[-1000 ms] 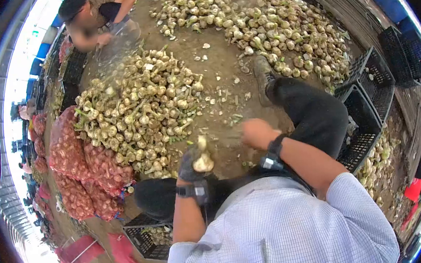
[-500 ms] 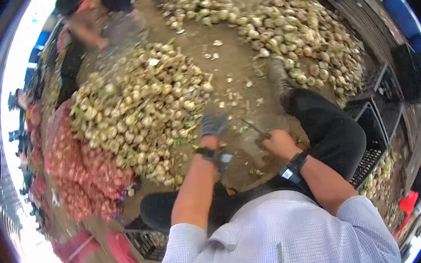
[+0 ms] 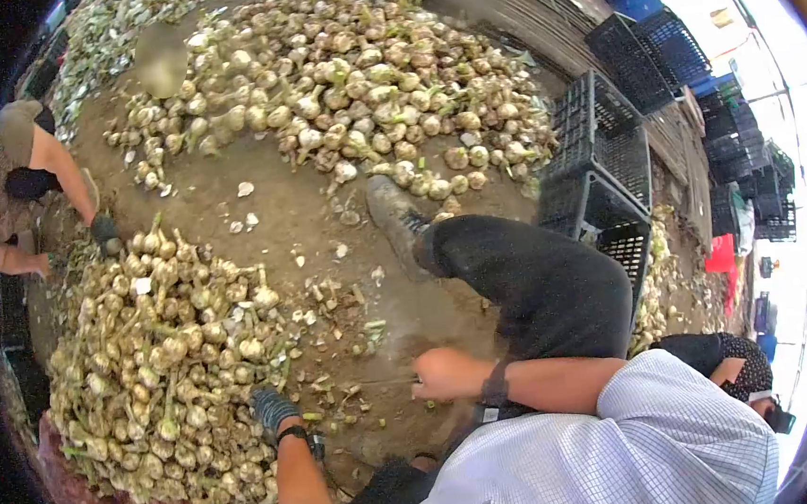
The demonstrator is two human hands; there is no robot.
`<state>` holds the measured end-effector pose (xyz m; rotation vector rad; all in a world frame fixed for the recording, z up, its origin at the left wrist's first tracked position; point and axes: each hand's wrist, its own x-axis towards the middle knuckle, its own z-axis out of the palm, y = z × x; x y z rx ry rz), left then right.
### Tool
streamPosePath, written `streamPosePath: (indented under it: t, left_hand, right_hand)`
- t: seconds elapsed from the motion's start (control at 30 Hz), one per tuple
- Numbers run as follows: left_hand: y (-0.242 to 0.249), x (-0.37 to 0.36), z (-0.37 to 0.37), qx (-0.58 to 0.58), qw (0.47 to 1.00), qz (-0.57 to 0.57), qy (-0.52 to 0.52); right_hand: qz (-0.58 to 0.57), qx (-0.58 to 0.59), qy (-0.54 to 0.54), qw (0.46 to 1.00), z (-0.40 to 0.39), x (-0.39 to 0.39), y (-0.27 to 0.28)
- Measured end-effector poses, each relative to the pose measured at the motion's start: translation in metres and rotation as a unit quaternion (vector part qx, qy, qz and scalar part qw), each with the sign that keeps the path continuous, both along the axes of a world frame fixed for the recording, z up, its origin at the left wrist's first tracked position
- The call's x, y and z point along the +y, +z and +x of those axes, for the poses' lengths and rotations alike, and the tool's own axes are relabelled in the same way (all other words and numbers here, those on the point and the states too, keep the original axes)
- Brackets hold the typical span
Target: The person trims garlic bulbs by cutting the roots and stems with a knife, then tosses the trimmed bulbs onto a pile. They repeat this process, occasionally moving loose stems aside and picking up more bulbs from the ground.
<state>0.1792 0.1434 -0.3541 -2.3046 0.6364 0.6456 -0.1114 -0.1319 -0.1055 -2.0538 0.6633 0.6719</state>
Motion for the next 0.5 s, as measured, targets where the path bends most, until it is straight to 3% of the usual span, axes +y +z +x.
streamPosePath:
  t: [0.03, 0.1, 0.27, 0.33, 0.4, 0.47, 0.5]
  left_hand:
    - [-0.014, 0.007, 0.001, -0.018, 1.0, -0.009, 0.002]
    - [-0.002, 0.009, 0.006, -0.028, 0.992, 0.027, -0.117]
    - [0.076, -0.027, -0.02, 0.041, 0.994, -0.008, -0.098]
    - [0.104, -0.041, -0.022, 0.11, 0.983, -0.14, 0.035]
    - [0.132, -0.053, -0.024, 0.177, 0.928, -0.292, 0.149]
    - [0.128, -0.047, -0.028, 0.171, 0.893, -0.41, 0.077]
    - [0.187, -0.082, -0.05, 0.25, 0.637, -0.579, 0.443]
  right_hand:
    - [-0.004, -0.011, -0.011, 1.0, -0.002, 0.001, -0.003]
    - [-0.009, -0.038, -0.03, 0.999, -0.005, 0.005, -0.006]
    - [0.028, 0.007, -0.043, 0.999, -0.003, 0.002, -0.005]
    - [0.021, -0.012, -0.059, 0.998, 0.001, 0.005, -0.002]
    - [-0.032, -0.081, -0.082, 0.993, 0.003, 0.006, 0.008]
    - [-0.036, -0.141, -0.114, 0.983, 0.001, 0.006, 0.016]
    - [-0.037, -0.171, -0.129, 0.976, -0.001, 0.005, 0.019]
